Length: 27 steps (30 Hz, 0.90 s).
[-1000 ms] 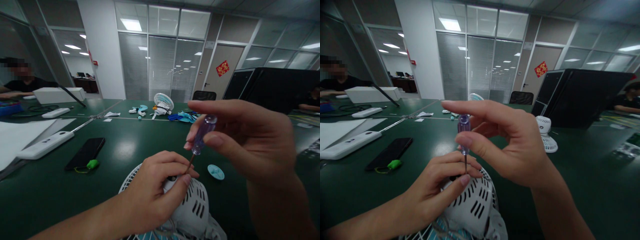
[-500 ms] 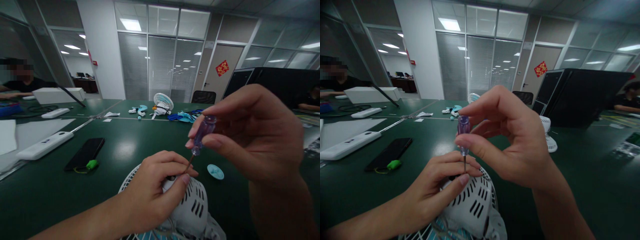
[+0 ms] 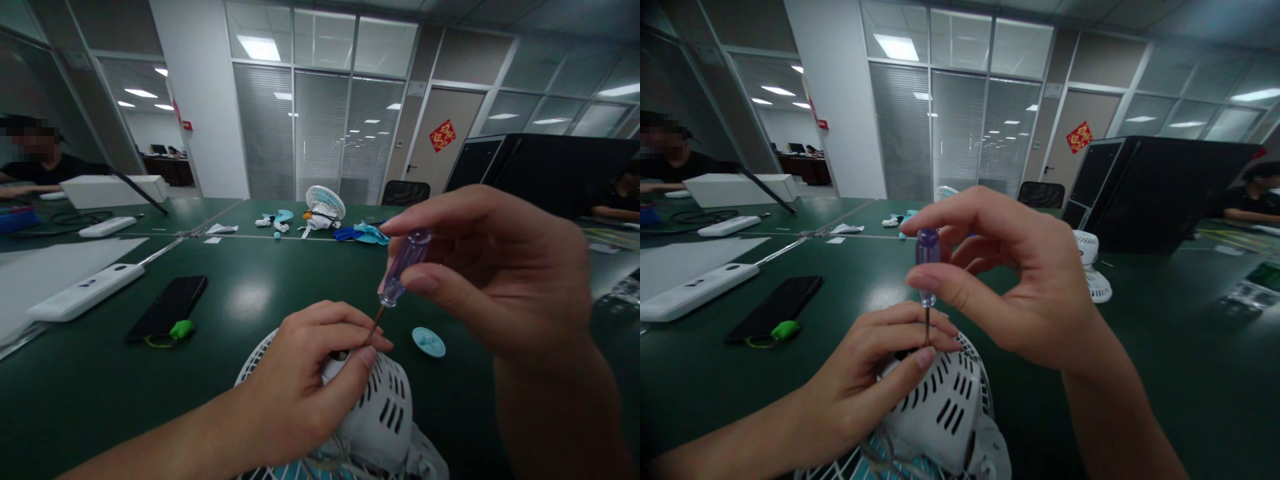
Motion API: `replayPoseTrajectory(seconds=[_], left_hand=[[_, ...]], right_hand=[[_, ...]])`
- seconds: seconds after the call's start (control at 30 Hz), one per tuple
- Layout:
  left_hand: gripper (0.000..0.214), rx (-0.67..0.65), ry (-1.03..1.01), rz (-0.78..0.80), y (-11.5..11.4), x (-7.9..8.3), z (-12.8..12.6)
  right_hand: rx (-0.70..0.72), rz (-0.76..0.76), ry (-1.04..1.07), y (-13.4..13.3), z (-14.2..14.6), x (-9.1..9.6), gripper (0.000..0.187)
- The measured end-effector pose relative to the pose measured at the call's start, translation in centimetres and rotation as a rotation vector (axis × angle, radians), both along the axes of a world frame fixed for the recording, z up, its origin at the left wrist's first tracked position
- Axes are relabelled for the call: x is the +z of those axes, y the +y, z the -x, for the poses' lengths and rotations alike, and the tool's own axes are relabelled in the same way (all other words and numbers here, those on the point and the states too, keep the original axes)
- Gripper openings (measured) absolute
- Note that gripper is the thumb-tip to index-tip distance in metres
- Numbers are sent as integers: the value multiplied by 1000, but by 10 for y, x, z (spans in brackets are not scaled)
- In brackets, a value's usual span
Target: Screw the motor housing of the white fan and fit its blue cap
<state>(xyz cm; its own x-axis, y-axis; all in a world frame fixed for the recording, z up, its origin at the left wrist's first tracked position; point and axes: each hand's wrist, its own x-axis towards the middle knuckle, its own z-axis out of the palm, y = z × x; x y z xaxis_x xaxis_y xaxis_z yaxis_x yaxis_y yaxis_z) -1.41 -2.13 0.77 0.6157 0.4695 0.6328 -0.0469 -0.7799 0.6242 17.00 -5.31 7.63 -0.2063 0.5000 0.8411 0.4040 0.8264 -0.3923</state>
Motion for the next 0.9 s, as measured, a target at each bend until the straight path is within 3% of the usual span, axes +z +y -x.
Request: replayPoseTrajectory(seconds=[0.17,0.33,0.5,0.67,0.9], left_hand=[[24,-8,-6,1,-1,1,1],[24,-1,13,15,-1,3,0],[23,-7,-3,15,-2,3,0],[25,-11,10,32,0,2,-1],[24,-16,-3,26,1,0,-1]], right_hand=[[10,59,-32,-2,0,0,32],[-102,-60,-12,-1,2,-2,33],[29,8,-45,2,-1,0,26],[32,-14,49,2,-3,3,13],[-47,35,23,-2,-2,2,20]])
